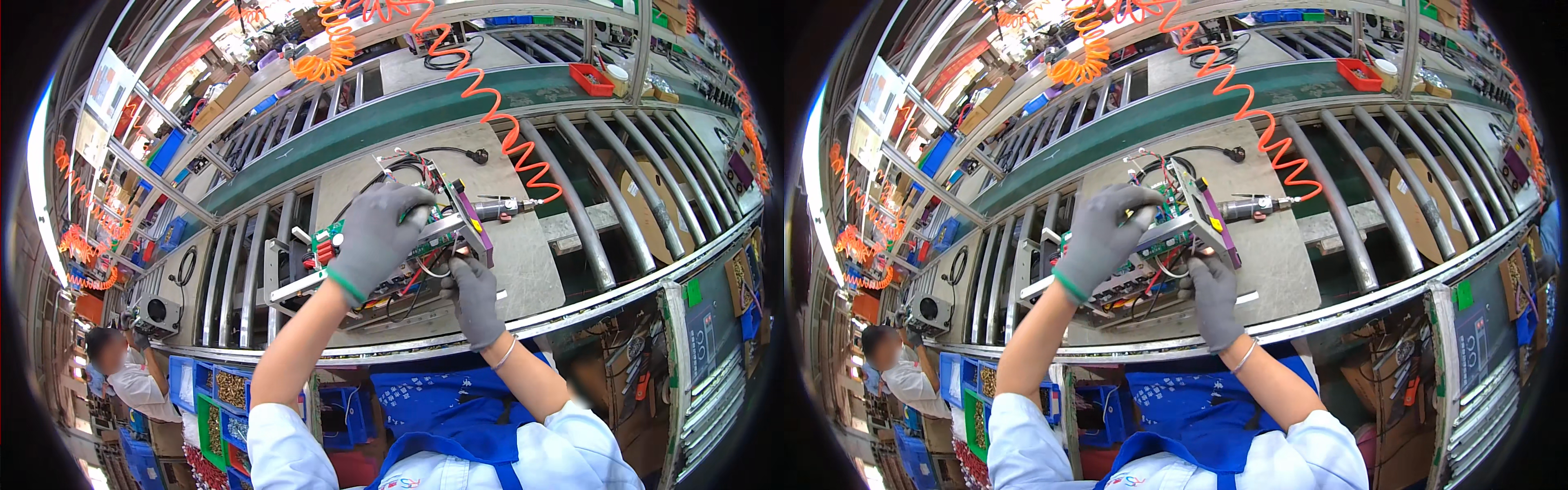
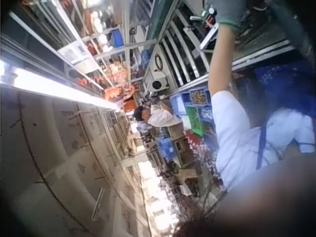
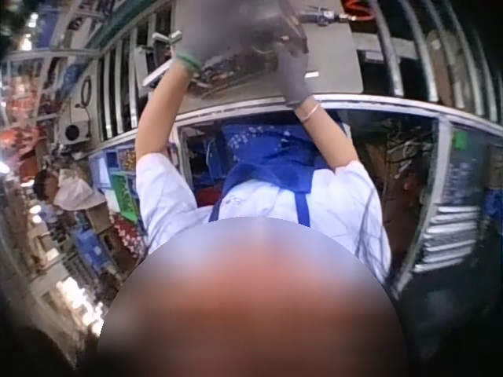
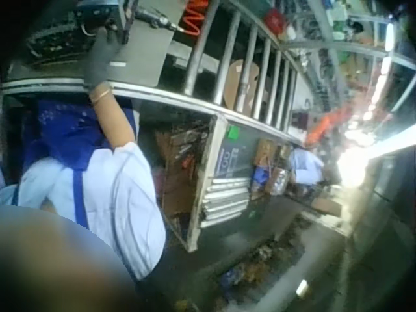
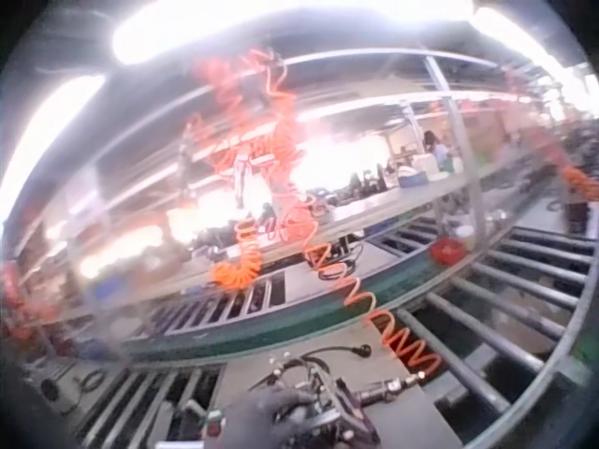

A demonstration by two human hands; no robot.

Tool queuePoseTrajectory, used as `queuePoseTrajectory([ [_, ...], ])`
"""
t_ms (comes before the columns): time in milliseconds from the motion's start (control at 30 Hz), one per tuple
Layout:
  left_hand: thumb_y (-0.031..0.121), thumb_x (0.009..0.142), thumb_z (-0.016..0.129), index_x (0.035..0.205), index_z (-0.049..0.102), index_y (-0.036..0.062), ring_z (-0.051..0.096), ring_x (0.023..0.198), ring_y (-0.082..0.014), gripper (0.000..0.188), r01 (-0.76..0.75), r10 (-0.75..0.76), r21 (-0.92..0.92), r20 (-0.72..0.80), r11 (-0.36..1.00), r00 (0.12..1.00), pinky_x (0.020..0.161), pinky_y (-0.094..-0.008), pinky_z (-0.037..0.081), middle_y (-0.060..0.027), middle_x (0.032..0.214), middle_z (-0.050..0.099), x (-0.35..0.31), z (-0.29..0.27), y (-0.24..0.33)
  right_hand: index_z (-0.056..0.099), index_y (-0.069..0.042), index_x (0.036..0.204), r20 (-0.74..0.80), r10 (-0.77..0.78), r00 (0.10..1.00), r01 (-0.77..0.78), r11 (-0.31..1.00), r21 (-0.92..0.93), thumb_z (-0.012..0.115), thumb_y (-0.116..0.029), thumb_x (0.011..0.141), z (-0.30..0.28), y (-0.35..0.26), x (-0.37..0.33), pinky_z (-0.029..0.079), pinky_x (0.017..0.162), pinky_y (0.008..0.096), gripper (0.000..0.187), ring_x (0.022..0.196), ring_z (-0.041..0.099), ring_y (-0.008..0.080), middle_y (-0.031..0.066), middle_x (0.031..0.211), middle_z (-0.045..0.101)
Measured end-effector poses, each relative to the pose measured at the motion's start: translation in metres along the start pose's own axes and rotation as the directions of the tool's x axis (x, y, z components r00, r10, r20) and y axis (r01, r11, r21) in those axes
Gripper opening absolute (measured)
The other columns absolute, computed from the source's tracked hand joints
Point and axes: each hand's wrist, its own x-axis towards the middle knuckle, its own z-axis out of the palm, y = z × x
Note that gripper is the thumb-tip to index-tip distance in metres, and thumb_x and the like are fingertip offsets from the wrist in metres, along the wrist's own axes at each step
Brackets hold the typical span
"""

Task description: Assembling components and wiring an electronic inverter assembly on a factory conveyor line.

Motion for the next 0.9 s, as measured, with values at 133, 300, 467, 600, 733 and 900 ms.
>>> queuePoseTrajectory([
  [133,0.021,0.076,0.059,0.092,0.071,0.0095,0.064,0.08,-0.028,0.023,0.131,-0.169,0.132,0.34,0.983,0.925,0.073,-0.0373,0.049,-0.0124,0.085,0.068,0.031,0.007,-0.005,0.061,-0.004,0.081,-0.068,0.016,0.998,-0.02,0.997,-0.069,0.061,-0.017,0.086,0.005,-0.013,0.009,0.04,0.043,0.0198,0.014,0.05,0.05,0.0059,0.0003,0.063,0.056],
  [300,0.027,0.072,0.063,0.097,0.072,0.0127,0.067,0.078,-0.0254,0.03,0.093,-0.233,0.25,0.618,0.964,0.751,0.075,-0.0351,0.053,-0.0125,0.088,0.069,0.065,0.013,-0.005,0.058,-0.005,0.077,-0.09,0.09,0.992,-0.098,0.991,-0.091,0.061,-0.016,0.085,0.007,-0.019,0.008,0.032,0.038,0.0188,0.014,0.045,0.045,0.005,0.0004,0.058,0.053],
  [467,0.019,0.07,0.073,0.097,0.07,0.0022,0.066,0.062,-0.0164,0.032,0.28,-0.215,0.073,0.827,0.957,0.519,0.064,-0.0289,0.053,-0.0093,0.076,0.069,0.089,0.015,-0.014,0.057,-0.005,0.074,-0.106,0.035,0.994,-0.042,0.997,-0.064,0.061,-0.015,0.085,0.017,-0.018,0.012,0.034,0.038,0.0197,0.015,0.044,0.044,0.0053,0.0004,0.057,0.052],
  [600,0.019,0.071,0.072,0.096,0.067,-0.0033,0.064,0.061,-0.0131,0.033,0.293,-0.204,0.069,0.864,0.954,0.46,0.055,-0.0268,0.051,-0.0096,0.071,0.067,0.093,0.026,-0.02,0.057,-0.005,0.073,-0.147,-0.09,0.985,0.08,0.994,-0.069,0.061,-0.016,0.086,0.022,-0.008,0.011,0.034,0.038,0.02,0.018,0.043,0.045,0.0054,0.0004,0.056,0.052],
  [733,0.02,0.071,0.069,0.081,0.066,-0.0049,0.061,0.055,-0.0137,0.027,0.185,-0.233,0.156,0.806,0.97,0.543,0.051,-0.0281,0.048,-0.0087,0.065,0.064,0.091,0.036,-0.025,0.057,-0.004,0.071,-0.083,-0.245,0.966,0.218,0.944,-0.249,0.06,-0.016,0.088,0.019,-0.001,0.015,0.034,0.039,0.0201,0.021,0.045,0.045,0.0046,-0.0004,0.056,0.052],
  [900,0.019,0.069,0.069,0.073,0.067,-0.0015,0.057,0.052,-0.0118,0.021,0.413,-0.285,0.062,0.815,0.908,0.504,0.048,-0.0263,0.044,-0.0057,0.06,0.061,0.092,0.036,-0.028,0.057,-0.003,0.068,-0.058,-0.322,0.945,0.292,0.911,-0.292,0.06,-0.015,0.089,0.014,0.003,0.018,0.032,0.039,0.0219,0.024,0.045,0.043,0.0038,-0.0013,0.054,0.051],
])
